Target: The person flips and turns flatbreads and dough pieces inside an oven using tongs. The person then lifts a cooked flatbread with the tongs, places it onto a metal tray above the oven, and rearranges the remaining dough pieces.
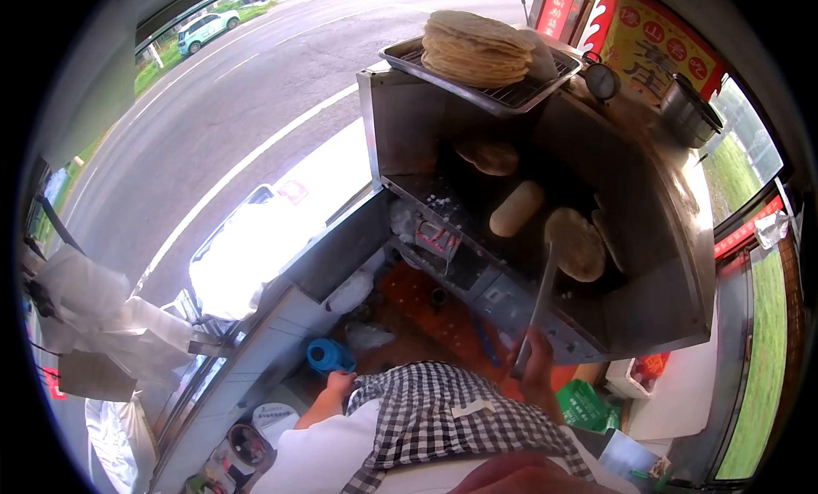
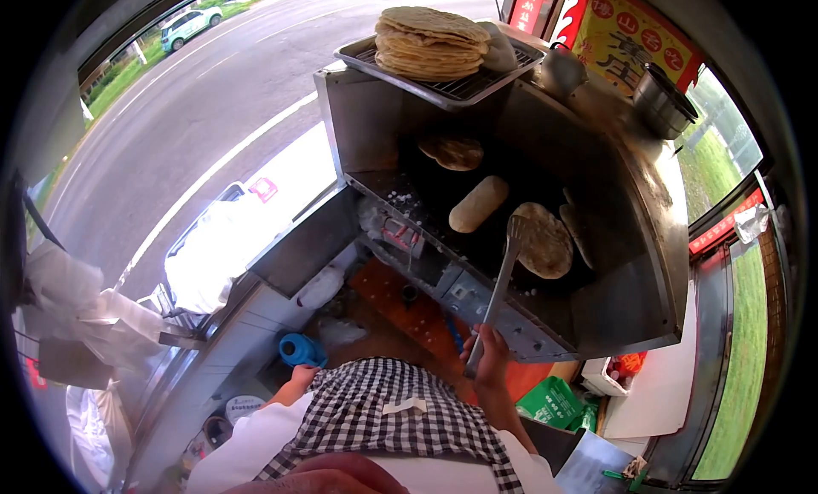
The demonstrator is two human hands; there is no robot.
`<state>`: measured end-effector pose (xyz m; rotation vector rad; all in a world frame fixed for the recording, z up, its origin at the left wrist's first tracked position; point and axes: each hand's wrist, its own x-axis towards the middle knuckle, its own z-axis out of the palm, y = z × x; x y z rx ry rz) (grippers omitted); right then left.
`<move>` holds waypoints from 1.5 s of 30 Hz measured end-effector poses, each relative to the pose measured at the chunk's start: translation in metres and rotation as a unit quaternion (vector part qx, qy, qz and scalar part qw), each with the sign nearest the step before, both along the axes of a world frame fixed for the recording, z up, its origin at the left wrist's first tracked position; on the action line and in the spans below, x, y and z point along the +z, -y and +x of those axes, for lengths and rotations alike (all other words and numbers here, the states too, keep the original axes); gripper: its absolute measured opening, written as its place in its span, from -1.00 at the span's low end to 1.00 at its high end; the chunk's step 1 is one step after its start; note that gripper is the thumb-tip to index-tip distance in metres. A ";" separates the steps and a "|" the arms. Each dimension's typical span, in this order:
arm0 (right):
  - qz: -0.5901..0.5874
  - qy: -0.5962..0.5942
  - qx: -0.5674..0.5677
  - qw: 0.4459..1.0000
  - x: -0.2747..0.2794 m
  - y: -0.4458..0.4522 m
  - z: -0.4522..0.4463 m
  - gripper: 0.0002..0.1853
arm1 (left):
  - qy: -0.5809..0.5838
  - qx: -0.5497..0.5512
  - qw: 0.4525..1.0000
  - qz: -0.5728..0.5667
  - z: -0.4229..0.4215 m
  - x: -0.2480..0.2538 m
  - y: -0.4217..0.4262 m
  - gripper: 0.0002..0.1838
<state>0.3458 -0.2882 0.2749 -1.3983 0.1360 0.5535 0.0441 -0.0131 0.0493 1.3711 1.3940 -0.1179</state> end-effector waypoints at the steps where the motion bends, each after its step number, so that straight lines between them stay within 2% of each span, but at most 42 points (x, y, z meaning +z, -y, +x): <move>1: 0.004 -0.009 0.005 1.000 0.001 -0.002 -0.001 -0.61 | 0.006 0.011 1.000 -0.003 0.000 0.001 0.000 -0.75; 3: 0.007 -0.020 0.017 1.000 0.000 -0.004 -0.001 -0.61 | 0.018 0.032 0.999 -0.011 -0.001 0.003 0.001 -0.73; 6: 0.011 -0.022 0.040 0.999 -0.007 -0.002 0.001 -0.60 | -0.039 -0.068 0.995 0.063 -0.015 -0.037 -0.007 -0.70; 11: 0.037 -0.039 0.054 0.997 -0.010 -0.001 0.003 -0.58 | -0.020 -0.044 0.998 0.038 -0.024 -0.070 -0.013 -0.70; 18: 0.045 -0.065 0.048 0.996 -0.013 -0.001 0.002 -0.58 | -0.031 -0.051 0.998 0.038 -0.003 -0.022 -0.011 -0.70; 21: 0.025 -0.047 0.056 0.997 -0.006 -0.006 0.001 -0.58 | -0.007 -0.035 0.999 0.024 -0.010 -0.051 -0.014 -0.71; 29: 0.051 -0.053 0.068 0.995 -0.019 -0.012 0.009 -0.58 | 0.026 -0.011 1.000 0.002 -0.018 -0.069 -0.019 -0.73; 33: 0.050 -0.070 0.061 0.994 -0.012 -0.020 0.020 -0.58 | 0.013 -0.019 1.000 0.010 -0.014 -0.060 -0.019 -0.71; 38: 0.049 -0.073 0.060 0.994 -0.035 -0.024 0.044 -0.60 | -0.027 -0.053 0.998 0.036 -0.008 -0.042 -0.018 -0.71; 45: 0.017 -0.047 0.044 0.998 -0.029 -0.025 0.051 -0.61 | -0.029 -0.028 0.998 0.040 -0.007 -0.031 -0.012 -0.70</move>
